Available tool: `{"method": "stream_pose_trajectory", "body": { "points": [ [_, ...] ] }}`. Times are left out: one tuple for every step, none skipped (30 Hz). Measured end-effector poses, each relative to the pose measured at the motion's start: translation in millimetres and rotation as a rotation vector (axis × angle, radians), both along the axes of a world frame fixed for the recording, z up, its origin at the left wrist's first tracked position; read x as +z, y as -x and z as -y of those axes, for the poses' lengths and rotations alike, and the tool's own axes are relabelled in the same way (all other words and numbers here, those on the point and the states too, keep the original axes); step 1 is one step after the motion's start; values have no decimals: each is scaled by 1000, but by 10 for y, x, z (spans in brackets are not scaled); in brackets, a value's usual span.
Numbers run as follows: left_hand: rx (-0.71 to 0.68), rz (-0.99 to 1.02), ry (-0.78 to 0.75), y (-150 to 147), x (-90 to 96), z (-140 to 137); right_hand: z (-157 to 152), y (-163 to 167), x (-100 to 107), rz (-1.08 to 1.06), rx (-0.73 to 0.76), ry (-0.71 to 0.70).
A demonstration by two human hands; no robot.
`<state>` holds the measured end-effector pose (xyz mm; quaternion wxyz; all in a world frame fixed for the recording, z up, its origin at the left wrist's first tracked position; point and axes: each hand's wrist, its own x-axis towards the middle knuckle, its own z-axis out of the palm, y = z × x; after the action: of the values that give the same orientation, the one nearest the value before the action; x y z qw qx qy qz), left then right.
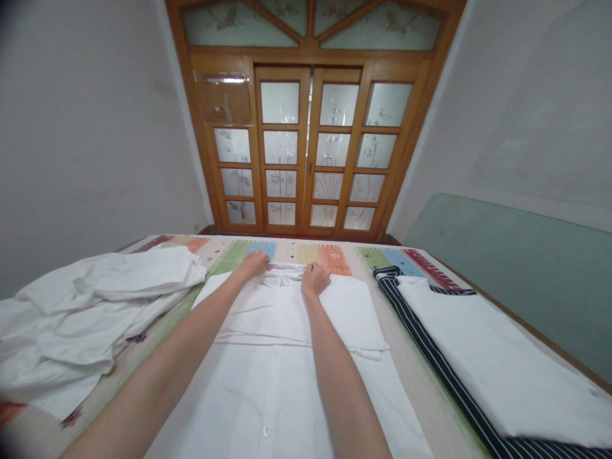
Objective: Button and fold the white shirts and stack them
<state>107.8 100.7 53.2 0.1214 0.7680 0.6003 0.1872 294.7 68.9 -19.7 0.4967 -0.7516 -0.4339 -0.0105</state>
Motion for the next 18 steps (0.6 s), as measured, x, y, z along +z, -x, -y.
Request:
{"method": "stream_pose_trajectory", "body": {
  "points": [
    [43, 25, -4, -13, -24, -10, -11, -11, -13, -14, -3, -12],
    [85, 54, -6, -28, -54, -18, -21, -21, -23, -23, -10, -31],
    [124, 84, -7, -46, -87, -22, -29, -29, -28, -30, -19, -59],
    [162, 116, -8, -63, -121, -24, -35, -34, -29, -37, -30, -88],
    [198, 150, -11, -79, -155, -22, -39, -37, -25, -47, -36, -114],
    [232, 183, -19, -93, -185, -14, -40, -37, -16, -61, -32, -133],
    [265, 214, -34, -104, -212, 0, -40, -36, -3, -75, -18, -145],
    [296, 240, -54, -113, -236, 23, -38, -33, 13, -88, 2, -153],
    [323, 261, -76, -118, -257, 55, -34, -30, 28, -96, 26, -160],
    [341, 278, -106, -120, -277, 96, -29, -27, 42, -95, 54, -167],
    [347, 291, -146, -120, -299, 147, -24, -25, 52, -86, 85, -173],
    [340, 298, -188, -118, -324, 206, -18, -26, 57, -74, 110, -176],
    [315, 296, -222, -113, -353, 270, -14, -28, 58, -62, 129, -174],
    [275, 281, -240, -108, -385, 337, -12, -32, 53, -51, 140, -164],
    [220, 251, -238, -101, -421, 403, -11, -37, 44, -44, 146, -147],
    [158, 210, -220, -92, -457, 466, -12, -42, 32, -40, 144, -127],
    [98, 163, -191, -81, -492, 523, -16, -47, 20, -40, 144, -108],
    [49, 119, -166, -67, -525, 571, -21, -50, 8, -39, 147, -90]
  ]
}}
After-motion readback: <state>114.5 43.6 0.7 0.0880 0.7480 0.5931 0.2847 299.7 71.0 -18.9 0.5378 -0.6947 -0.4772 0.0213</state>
